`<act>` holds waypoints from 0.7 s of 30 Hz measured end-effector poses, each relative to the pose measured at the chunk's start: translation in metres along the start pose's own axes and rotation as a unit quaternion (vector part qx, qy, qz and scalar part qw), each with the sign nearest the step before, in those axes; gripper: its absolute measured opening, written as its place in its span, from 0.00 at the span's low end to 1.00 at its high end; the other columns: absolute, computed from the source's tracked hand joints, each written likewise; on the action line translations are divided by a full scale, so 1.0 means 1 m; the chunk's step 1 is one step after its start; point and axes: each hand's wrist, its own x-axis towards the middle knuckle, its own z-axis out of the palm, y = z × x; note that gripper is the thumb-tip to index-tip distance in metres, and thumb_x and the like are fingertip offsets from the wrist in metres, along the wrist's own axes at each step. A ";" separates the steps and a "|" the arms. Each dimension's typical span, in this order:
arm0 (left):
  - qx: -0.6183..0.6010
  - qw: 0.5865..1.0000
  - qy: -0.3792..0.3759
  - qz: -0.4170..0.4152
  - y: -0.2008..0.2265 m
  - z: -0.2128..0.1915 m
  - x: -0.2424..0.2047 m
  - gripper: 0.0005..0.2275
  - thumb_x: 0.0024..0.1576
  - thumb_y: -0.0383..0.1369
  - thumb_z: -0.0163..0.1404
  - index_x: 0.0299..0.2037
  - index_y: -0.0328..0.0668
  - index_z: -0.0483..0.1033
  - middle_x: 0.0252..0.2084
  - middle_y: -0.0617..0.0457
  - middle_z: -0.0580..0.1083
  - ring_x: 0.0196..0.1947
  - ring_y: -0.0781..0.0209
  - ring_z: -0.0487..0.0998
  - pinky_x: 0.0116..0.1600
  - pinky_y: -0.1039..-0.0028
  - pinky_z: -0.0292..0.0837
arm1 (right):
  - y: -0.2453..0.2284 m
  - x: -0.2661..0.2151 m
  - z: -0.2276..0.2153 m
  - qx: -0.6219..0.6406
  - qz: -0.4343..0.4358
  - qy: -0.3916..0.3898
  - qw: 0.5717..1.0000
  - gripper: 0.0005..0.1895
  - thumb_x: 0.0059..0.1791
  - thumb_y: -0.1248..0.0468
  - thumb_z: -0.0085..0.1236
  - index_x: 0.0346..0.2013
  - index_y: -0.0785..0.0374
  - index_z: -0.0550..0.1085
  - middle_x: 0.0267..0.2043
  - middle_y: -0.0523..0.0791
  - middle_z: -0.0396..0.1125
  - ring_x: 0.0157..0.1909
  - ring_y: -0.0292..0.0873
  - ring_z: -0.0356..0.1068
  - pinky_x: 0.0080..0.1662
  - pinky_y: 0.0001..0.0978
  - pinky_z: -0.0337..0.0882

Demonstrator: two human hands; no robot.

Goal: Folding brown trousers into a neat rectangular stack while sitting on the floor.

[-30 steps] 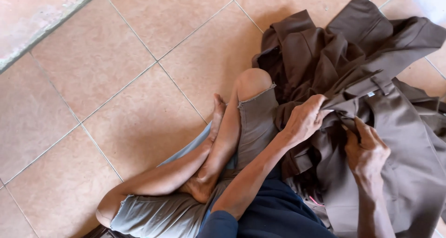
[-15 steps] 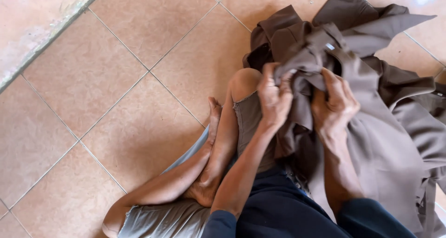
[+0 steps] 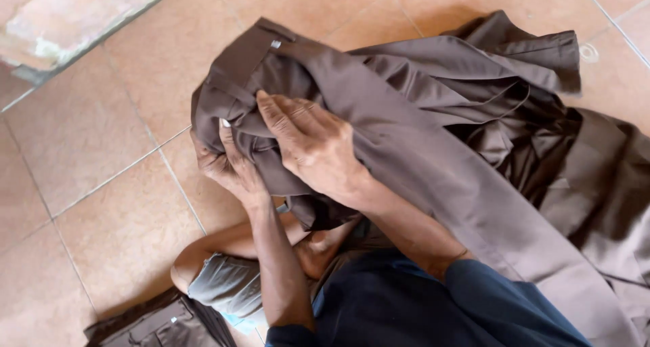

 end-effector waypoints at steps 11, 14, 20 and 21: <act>0.114 0.981 0.016 -0.155 -0.154 -0.141 -0.074 0.08 0.65 0.29 0.52 0.49 0.34 0.80 0.43 0.36 0.80 0.53 0.50 0.79 0.58 0.56 0.72 | -0.055 -0.113 0.100 0.120 -0.009 -0.361 0.925 0.29 0.46 0.67 0.64 0.61 0.63 0.68 0.42 0.54 0.74 0.43 0.60 0.78 0.38 0.53 0.79; 0.151 0.963 0.045 -0.219 -0.183 -0.166 -0.120 0.06 0.63 0.31 0.55 0.42 0.38 0.82 0.33 0.39 0.79 0.39 0.62 0.77 0.47 0.57 0.71 | -0.030 -0.100 0.085 0.274 0.092 -0.563 0.774 0.24 0.57 0.58 0.47 0.63 0.71 0.68 0.52 0.67 0.71 0.52 0.74 0.71 0.52 0.66 0.72; 0.130 0.950 0.133 -0.250 -0.160 -0.160 -0.129 0.04 0.61 0.30 0.56 0.39 0.37 0.80 0.30 0.43 0.80 0.37 0.63 0.80 0.45 0.65 0.75 | 0.091 -0.159 0.123 0.110 0.055 -0.431 0.894 0.21 0.52 0.60 0.62 0.56 0.70 0.73 0.44 0.63 0.70 0.50 0.65 0.71 0.51 0.55 0.72; 0.134 0.948 0.143 -0.251 -0.157 -0.159 -0.124 0.04 0.61 0.30 0.56 0.39 0.37 0.80 0.30 0.43 0.80 0.37 0.63 0.80 0.45 0.65 0.75 | 0.077 -0.134 0.113 0.117 0.048 -0.435 0.891 0.21 0.52 0.60 0.62 0.56 0.70 0.73 0.44 0.63 0.70 0.50 0.65 0.71 0.51 0.55 0.72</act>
